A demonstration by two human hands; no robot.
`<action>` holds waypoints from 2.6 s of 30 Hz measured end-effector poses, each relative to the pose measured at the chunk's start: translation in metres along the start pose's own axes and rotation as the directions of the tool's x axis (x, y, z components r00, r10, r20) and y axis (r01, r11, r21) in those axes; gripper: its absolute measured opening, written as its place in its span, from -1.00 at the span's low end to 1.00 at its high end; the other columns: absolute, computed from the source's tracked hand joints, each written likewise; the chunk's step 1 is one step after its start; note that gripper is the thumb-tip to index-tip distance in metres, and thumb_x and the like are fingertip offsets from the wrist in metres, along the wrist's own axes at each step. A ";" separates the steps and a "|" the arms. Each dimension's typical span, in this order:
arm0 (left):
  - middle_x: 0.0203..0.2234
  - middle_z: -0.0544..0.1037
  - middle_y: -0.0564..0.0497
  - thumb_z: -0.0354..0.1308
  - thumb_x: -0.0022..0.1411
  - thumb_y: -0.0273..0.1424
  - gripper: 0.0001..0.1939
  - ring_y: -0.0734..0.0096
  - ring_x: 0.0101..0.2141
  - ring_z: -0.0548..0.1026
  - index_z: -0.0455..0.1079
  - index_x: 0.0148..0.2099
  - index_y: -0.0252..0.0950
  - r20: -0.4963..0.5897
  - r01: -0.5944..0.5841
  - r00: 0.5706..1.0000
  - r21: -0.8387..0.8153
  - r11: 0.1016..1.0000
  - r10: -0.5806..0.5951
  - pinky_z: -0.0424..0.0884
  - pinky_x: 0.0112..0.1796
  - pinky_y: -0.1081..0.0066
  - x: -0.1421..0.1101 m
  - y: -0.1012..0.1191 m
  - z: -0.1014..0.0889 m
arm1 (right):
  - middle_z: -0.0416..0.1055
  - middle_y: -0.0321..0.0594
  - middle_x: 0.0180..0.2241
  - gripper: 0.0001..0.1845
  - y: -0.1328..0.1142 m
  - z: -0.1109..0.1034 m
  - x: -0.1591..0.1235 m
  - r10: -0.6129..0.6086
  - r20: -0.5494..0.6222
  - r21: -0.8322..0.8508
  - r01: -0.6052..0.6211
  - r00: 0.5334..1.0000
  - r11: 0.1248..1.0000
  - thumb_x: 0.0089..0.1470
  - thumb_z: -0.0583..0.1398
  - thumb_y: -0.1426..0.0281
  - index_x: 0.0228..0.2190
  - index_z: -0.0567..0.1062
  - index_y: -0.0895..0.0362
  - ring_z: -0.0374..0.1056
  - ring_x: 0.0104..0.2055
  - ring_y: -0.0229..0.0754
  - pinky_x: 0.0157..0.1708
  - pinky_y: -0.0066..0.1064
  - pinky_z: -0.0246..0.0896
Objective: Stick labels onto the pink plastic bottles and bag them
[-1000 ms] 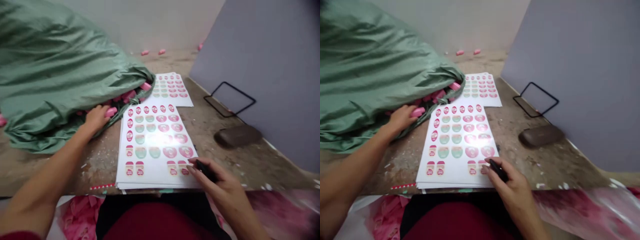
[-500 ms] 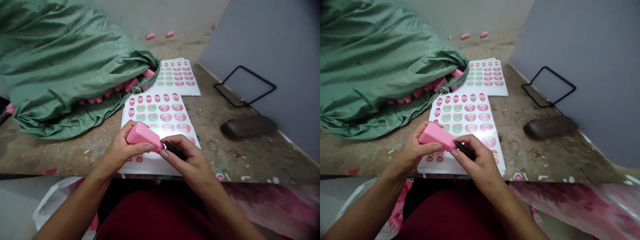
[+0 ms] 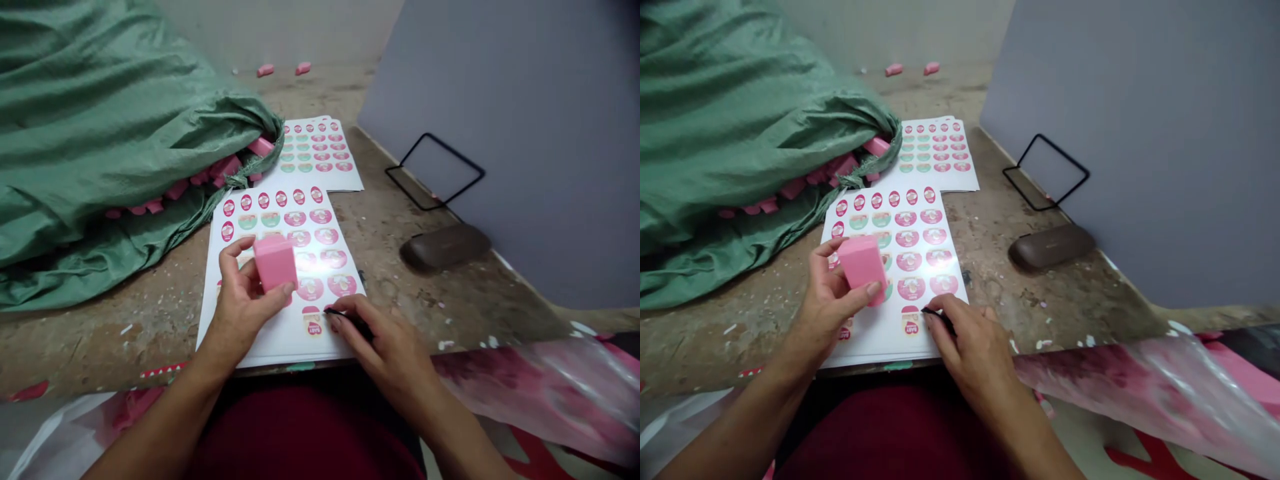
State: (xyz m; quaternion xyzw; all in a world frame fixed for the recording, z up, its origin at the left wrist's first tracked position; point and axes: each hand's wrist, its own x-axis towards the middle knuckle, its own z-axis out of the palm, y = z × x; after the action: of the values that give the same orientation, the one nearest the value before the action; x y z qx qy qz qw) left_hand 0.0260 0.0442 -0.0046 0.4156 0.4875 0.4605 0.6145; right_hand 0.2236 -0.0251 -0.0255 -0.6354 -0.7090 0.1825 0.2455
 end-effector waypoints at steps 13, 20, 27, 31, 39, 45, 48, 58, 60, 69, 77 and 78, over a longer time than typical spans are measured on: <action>-0.17 0.60 -0.08 0.35 0.10 -0.37 -0.61 0.22 -0.06 0.56 0.35 -0.04 -0.27 0.089 0.281 0.959 -0.451 0.847 -0.271 0.47 0.01 0.16 0.007 -0.018 0.021 | 0.56 -0.31 -0.43 -0.85 -0.006 0.009 0.004 -0.108 -0.079 -0.221 0.088 0.991 0.971 0.28 0.06 0.42 -0.31 0.41 0.07 0.39 -0.50 -0.18 -0.38 -0.29 -0.09; -0.17 0.60 -0.12 0.35 0.10 -0.34 -0.62 0.12 0.01 0.52 0.35 -0.05 -0.29 0.112 0.303 0.952 -0.462 0.834 -0.284 0.35 0.12 0.05 0.007 -0.017 0.021 | 0.55 -0.31 -0.48 -0.83 -0.007 0.009 0.010 -0.120 -0.073 -0.246 0.098 0.990 0.964 0.27 0.06 0.40 -0.35 0.42 0.07 0.33 -0.55 -0.18 -0.40 -0.28 -0.07; -0.17 0.61 -0.13 0.34 0.12 -0.39 -0.64 0.11 0.01 0.53 0.37 -0.05 -0.32 0.109 0.314 0.948 -0.476 0.822 -0.299 0.31 0.15 0.05 0.007 -0.018 0.021 | 0.53 -0.36 -0.47 -0.83 -0.005 0.000 0.013 0.051 0.055 0.020 -0.052 0.997 0.998 0.23 0.11 0.31 -0.38 0.45 0.03 0.38 -0.49 -0.21 -0.43 -0.35 0.08; -0.15 0.60 -0.12 0.32 0.14 -0.37 -0.67 0.16 -0.04 0.55 0.39 -0.06 -0.32 0.116 0.316 0.948 -0.480 0.819 -0.298 0.36 0.12 0.08 0.008 -0.018 0.020 | 0.55 -0.32 -0.45 -0.81 -0.004 0.004 0.010 -0.014 -0.015 -0.140 0.012 1.000 0.990 0.26 0.08 0.33 -0.37 0.43 0.06 0.35 -0.53 -0.19 -0.39 -0.29 0.01; -0.18 0.61 -0.11 0.33 0.14 -0.38 -0.66 0.17 -0.09 0.58 0.38 -0.05 -0.32 0.136 0.316 0.949 -0.472 0.823 -0.286 0.37 0.10 0.09 0.008 -0.019 0.020 | 0.53 -0.29 -0.51 -0.82 -0.006 0.007 0.012 -0.069 -0.026 -0.229 0.061 0.997 0.971 0.25 0.08 0.37 -0.38 0.44 0.08 0.32 -0.56 -0.20 -0.41 -0.30 -0.04; -0.18 0.62 -0.11 0.32 0.15 -0.39 -0.67 0.23 -0.12 0.58 0.39 -0.04 -0.33 0.124 0.321 0.946 -0.467 0.824 -0.298 0.41 0.06 0.17 0.007 -0.016 0.020 | 0.53 -0.35 -0.48 -0.85 -0.003 0.001 0.014 0.012 0.029 -0.059 -0.010 1.000 0.998 0.22 0.12 0.33 -0.37 0.45 0.06 0.35 -0.51 -0.21 -0.43 -0.36 0.04; -0.18 0.62 -0.12 0.31 0.16 -0.41 -0.67 0.23 -0.14 0.59 0.39 -0.03 -0.33 0.127 0.324 0.945 -0.472 0.820 -0.300 0.43 0.03 0.17 0.008 -0.016 0.020 | 0.53 -0.34 -0.49 -0.82 -0.004 0.004 0.011 -0.041 -0.035 -0.150 0.036 0.999 0.988 0.25 0.09 0.36 -0.38 0.43 0.08 0.32 -0.55 -0.20 -0.41 -0.32 0.00; -0.21 0.62 -0.13 0.31 0.16 -0.42 -0.69 0.26 -0.16 0.59 0.40 -0.04 -0.35 0.144 0.319 0.948 -0.476 0.820 -0.285 0.43 0.02 0.21 0.008 -0.018 0.019 | 0.52 -0.34 -0.50 -0.84 -0.006 0.005 0.015 -0.040 0.001 -0.115 0.040 0.999 0.993 0.23 0.09 0.37 -0.40 0.42 0.07 0.32 -0.54 -0.21 -0.41 -0.32 -0.01; -0.21 0.62 -0.12 0.30 0.17 -0.43 -0.70 0.26 -0.15 0.59 0.40 -0.05 -0.34 0.136 0.318 0.948 -0.475 0.821 -0.288 0.44 0.00 0.22 0.008 -0.018 0.019 | 0.53 -0.35 -0.48 -0.85 -0.004 0.002 0.014 0.013 0.051 -0.035 -0.011 0.999 0.999 0.22 0.11 0.33 -0.38 0.44 0.05 0.36 -0.49 -0.20 -0.42 -0.35 0.02; -0.19 0.62 -0.11 0.28 0.20 -0.39 -0.73 0.26 -0.14 0.59 0.43 -0.06 -0.35 0.150 0.312 0.950 -0.500 0.808 -0.274 0.50 -0.02 0.23 0.008 -0.019 0.017 | 0.55 -0.36 -0.46 -0.88 -0.004 0.006 0.008 -0.102 0.005 -0.195 0.101 0.995 0.976 0.24 0.11 0.38 -0.35 0.42 0.08 0.37 -0.52 -0.20 -0.35 -0.27 -0.09; -0.16 0.60 -0.13 0.26 0.22 -0.41 -0.75 0.29 -0.22 0.60 0.42 -0.05 -0.35 0.135 0.312 0.950 -0.475 0.823 -0.282 0.54 -0.22 0.37 0.008 -0.017 0.018 | 0.44 -0.33 -0.54 -0.78 0.000 0.002 0.017 0.233 0.116 0.290 -0.258 0.965 0.922 0.08 0.20 0.20 -0.48 0.41 0.07 0.30 -0.49 -0.21 -0.42 -0.36 0.06; -0.15 0.60 -0.15 0.26 0.22 -0.41 -0.74 0.29 -0.22 0.60 0.42 -0.05 -0.35 0.131 0.311 0.950 -0.465 0.829 -0.283 0.54 -0.24 0.37 0.008 -0.017 0.018 | 0.40 -0.34 -0.56 -0.75 0.003 -0.001 0.018 0.290 0.158 0.409 -0.329 0.944 0.851 0.05 0.22 0.16 -0.49 0.39 0.06 0.29 -0.51 -0.23 -0.46 -0.38 0.07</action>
State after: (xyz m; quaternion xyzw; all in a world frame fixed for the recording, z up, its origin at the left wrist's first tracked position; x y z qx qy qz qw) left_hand 0.0467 0.0475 -0.0192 0.1822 0.3989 0.4537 0.7758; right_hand 0.2252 -0.0074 -0.0240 -0.6626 -0.5498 0.3997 0.3145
